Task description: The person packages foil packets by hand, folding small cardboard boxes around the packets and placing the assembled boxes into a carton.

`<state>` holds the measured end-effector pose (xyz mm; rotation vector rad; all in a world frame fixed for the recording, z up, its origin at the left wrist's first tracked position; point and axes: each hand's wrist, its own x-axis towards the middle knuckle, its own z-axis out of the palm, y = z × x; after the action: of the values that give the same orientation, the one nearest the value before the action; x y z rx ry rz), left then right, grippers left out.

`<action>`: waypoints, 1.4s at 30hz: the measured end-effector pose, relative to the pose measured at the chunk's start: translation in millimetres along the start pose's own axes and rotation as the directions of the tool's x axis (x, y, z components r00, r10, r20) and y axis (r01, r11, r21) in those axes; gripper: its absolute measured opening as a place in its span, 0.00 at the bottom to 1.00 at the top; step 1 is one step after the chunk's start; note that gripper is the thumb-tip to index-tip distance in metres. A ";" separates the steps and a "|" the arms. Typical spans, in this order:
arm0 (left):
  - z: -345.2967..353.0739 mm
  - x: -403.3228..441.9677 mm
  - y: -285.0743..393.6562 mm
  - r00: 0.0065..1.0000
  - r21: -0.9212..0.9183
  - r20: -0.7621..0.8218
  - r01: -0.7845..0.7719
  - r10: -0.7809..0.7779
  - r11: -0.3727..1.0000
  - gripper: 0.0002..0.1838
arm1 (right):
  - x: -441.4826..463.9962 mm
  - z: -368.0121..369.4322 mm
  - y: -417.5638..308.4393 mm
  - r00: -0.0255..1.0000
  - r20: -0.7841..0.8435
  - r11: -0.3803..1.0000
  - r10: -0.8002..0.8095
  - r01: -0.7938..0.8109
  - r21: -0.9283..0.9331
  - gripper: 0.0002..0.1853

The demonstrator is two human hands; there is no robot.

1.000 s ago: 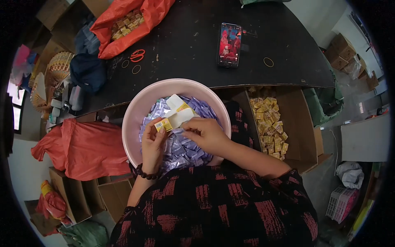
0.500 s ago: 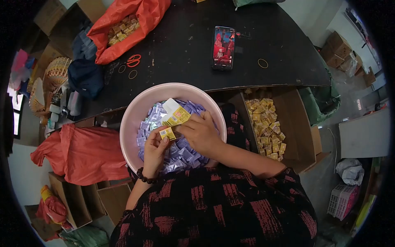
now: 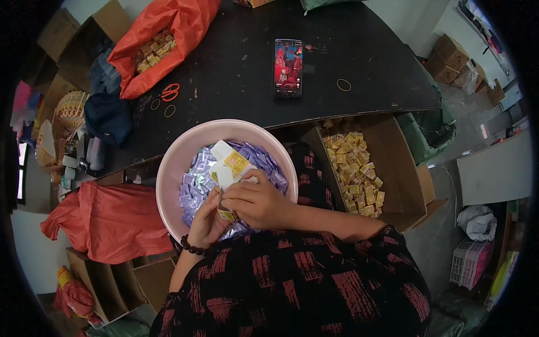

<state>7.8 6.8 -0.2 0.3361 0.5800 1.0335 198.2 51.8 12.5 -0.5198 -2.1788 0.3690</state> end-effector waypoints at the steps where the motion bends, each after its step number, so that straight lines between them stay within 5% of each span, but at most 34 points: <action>1: 2.0 -1.2 2.3 1.000 -0.024 0.007 0.028 -0.027 0.999 0.22 | -0.2 1.4 -1.8 1.000 -0.001 1.000 0.001 -0.001 -0.001 0.11; 7: -11.7 7.3 -3.8 0.993 0.044 0.103 0.059 -0.064 0.997 0.25 | -11.1 13.2 -1.4 0.977 -0.043 0.969 0.209 -0.201 0.145 0.13; 10: -6.6 5.0 -5.0 0.995 0.130 -0.053 0.086 -0.080 0.988 0.25 | -17.7 22.9 3.2 0.900 0.075 0.782 0.429 -0.412 0.468 0.13; 13: 3.6 5.1 -6.2 0.999 0.015 -0.031 0.041 -0.040 0.999 0.27 | -15.4 21.6 4.1 0.891 0.159 0.692 0.424 -0.433 0.578 0.13; 15: 9.4 4.1 -2.3 1.000 0.014 0.023 0.005 -0.006 1.000 0.28 | -11.4 18.1 -1.0 0.815 0.132 0.588 0.564 -0.509 0.628 0.13; 19: 6.0 4.0 -6.8 0.997 0.073 0.074 -0.040 0.035 0.997 0.30 | -4.6 10.8 5.2 0.894 0.143 0.679 0.424 -0.418 0.603 0.12; 23: 3.8 7.0 -9.4 0.999 0.187 0.032 -0.036 0.030 0.982 0.31 | -10.8 24.9 9.1 0.840 0.097 0.515 0.534 -0.414 0.751 0.10; 30: 2.0 7.6 -12.0 0.999 0.204 0.039 -0.018 0.010 0.979 0.30 | -11.0 7.4 15.6 0.892 0.169 0.635 0.420 -0.422 0.647 0.08; 32: -0.6 8.3 -11.3 0.999 0.140 0.034 0.003 -0.008 0.990 0.29 | -13.7 5.7 13.8 0.919 0.212 0.861 0.332 -0.387 0.331 0.13; 38: 5.5 9.2 -14.3 0.988 0.074 0.020 0.150 -0.152 0.986 0.28 | -15.9 -7.7 -2.6 0.937 0.246 0.965 0.248 -0.262 0.025 0.30; 40: 6.9 12.2 -12.6 0.978 0.106 0.018 0.203 -0.206 0.973 0.27 | -11.5 -41.8 -2.7 0.871 0.222 0.894 0.439 -0.447 -0.012 0.30; 42: 3.2 15.0 -13.1 0.977 0.450 -0.180 -0.024 0.117 0.893 0.23 | 2.9 -95.1 -5.3 0.690 0.128 0.652 0.713 -0.583 -0.485 0.28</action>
<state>24.7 13.7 -8.8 0.6660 1.0024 1.0046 271.1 56.4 73.8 -1.6282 -2.3043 0.3920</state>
